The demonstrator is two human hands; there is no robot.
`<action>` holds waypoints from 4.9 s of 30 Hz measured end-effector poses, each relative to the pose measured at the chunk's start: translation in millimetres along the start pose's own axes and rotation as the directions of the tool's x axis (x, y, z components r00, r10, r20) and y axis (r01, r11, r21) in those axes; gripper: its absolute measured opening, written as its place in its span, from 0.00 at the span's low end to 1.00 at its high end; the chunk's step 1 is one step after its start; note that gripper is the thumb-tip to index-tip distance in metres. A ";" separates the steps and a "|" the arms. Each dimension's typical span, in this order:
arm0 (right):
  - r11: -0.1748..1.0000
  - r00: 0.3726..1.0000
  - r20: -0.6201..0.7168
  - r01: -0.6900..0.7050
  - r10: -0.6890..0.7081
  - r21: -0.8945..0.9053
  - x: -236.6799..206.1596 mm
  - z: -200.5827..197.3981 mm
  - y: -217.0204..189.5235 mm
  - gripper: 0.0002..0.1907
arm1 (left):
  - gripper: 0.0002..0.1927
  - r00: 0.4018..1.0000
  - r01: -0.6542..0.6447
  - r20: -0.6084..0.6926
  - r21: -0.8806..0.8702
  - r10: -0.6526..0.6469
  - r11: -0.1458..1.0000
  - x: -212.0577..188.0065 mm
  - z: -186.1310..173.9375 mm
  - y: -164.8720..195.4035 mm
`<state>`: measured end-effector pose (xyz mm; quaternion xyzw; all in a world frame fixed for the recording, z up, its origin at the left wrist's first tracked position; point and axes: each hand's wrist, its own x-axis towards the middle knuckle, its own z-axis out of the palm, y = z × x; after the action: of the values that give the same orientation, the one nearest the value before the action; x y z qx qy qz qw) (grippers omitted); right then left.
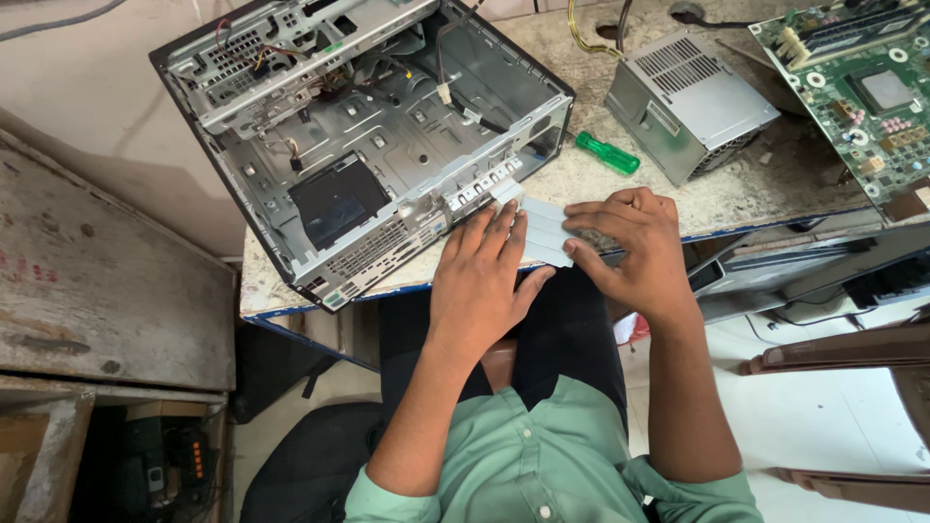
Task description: The person removes the power supply unit from a desktop computer case using a screwdriver. They then remove several metal expansion slot covers from the rear of the case by hand.
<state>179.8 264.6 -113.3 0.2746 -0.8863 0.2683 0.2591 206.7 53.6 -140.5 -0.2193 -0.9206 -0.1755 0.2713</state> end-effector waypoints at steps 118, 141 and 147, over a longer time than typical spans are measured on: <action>0.986 0.992 -0.009 0.124 -0.123 0.109 -8.9 -4.6 6.7 0.41 | 0.28 0.978 0.028 -0.182 -0.374 -0.103 0.927 -12.6 -5.6 1.1; 0.999 1.000 0.015 0.027 -0.027 -0.017 -8.3 1.8 5.5 0.50 | 0.13 0.950 -0.250 -0.240 -0.208 0.198 0.946 -14.7 -11.6 -2.2; 0.999 1.000 0.011 0.027 -0.027 -0.040 -8.5 0.4 5.7 0.46 | 0.12 0.954 -0.243 -0.232 -0.218 0.192 0.945 -12.6 -13.9 -0.2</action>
<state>182.2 271.3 -120.6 0.2826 -0.8891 0.2453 0.2636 222.0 43.4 -136.8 -0.3321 -0.8285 -0.2782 0.3548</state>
